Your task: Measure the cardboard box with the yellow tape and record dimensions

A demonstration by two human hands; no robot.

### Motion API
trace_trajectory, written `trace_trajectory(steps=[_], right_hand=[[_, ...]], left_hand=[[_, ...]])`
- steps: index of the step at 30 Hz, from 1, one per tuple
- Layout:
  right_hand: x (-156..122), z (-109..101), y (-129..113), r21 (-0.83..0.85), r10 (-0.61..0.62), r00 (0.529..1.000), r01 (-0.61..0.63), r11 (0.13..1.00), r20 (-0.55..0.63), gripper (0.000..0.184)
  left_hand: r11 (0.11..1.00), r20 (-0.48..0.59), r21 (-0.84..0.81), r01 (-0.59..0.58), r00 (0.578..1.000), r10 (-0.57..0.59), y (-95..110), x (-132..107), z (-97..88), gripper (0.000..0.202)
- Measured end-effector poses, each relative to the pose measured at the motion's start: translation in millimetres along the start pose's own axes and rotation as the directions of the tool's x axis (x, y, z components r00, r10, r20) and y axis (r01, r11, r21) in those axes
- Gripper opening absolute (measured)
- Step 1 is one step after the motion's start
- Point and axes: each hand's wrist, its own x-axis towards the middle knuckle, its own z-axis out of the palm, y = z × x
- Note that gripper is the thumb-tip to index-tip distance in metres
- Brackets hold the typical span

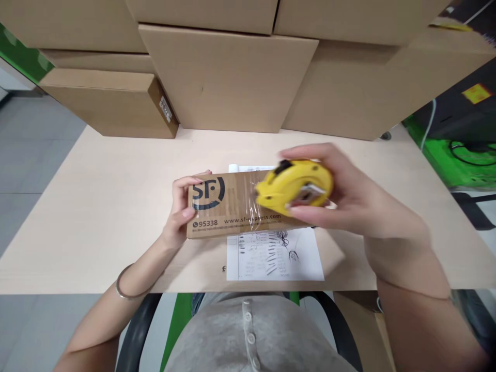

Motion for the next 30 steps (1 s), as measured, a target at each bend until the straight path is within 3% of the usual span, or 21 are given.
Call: trace_trajectory(steps=[2,4,6,9,13,16,19,22,25,30], right_hand=[[32,18,-10,-0.119,-0.167,0.967,0.192,0.974,0.195,0.052],[58,34,-17,-0.211,-0.226,0.908,0.313,0.926,0.352,0.044],[74,46,-20,-0.294,-0.231,0.869,0.381,0.877,0.438,0.04],[80,52,-19,-0.386,-0.201,0.86,0.404,0.83,0.469,0.044],[60,24,-13,-0.441,-0.124,0.892,0.331,0.834,0.434,0.051],[26,-17,-6,-0.469,-0.058,0.937,0.225,0.854,0.344,0.049],[-15,-59,5,-0.563,0.045,0.962,0.119,0.818,0.269,0.049],[-45,-86,17,-0.628,0.121,0.978,0.014,0.778,0.172,0.048],[-54,-90,24,-0.633,0.151,0.982,-0.044,0.773,0.115,0.045],[-42,-79,28,-0.593,0.108,0.991,-0.038,0.804,0.082,0.044]], left_hand=[[0.996,-0.07,-0.091,0.002,0.998,-0.009,-2,1,6.5,0.034],[0.99,-0.16,-0.144,-0.006,0.987,-0.017,-3,2,10.3,0.041],[0.987,-0.198,-0.157,0.015,0.979,-0.047,-4,2,10.9,0.043],[0.983,-0.138,-0.165,0.086,0.984,-0.109,-4,3,7.3,0.039],[0.985,-0.063,-0.165,0.046,0.996,-0.057,-5,8,0.8,0.022],[0.985,-0.003,-0.163,0.059,0.998,-0.061,-6,10,-3.4,0.024],[0.984,0.019,-0.165,0.074,0.997,-0.072,-7,11,-5.9,0.023],[0.986,0.024,-0.157,0.055,0.998,-0.052,-7,10,-6.7,0.024],[0.989,0.029,-0.142,0.051,0.998,-0.047,-7,11,-7.3,0.024],[0.989,0.057,-0.141,0.05,0.997,-0.043,-6,15,-8.1,0.025]])
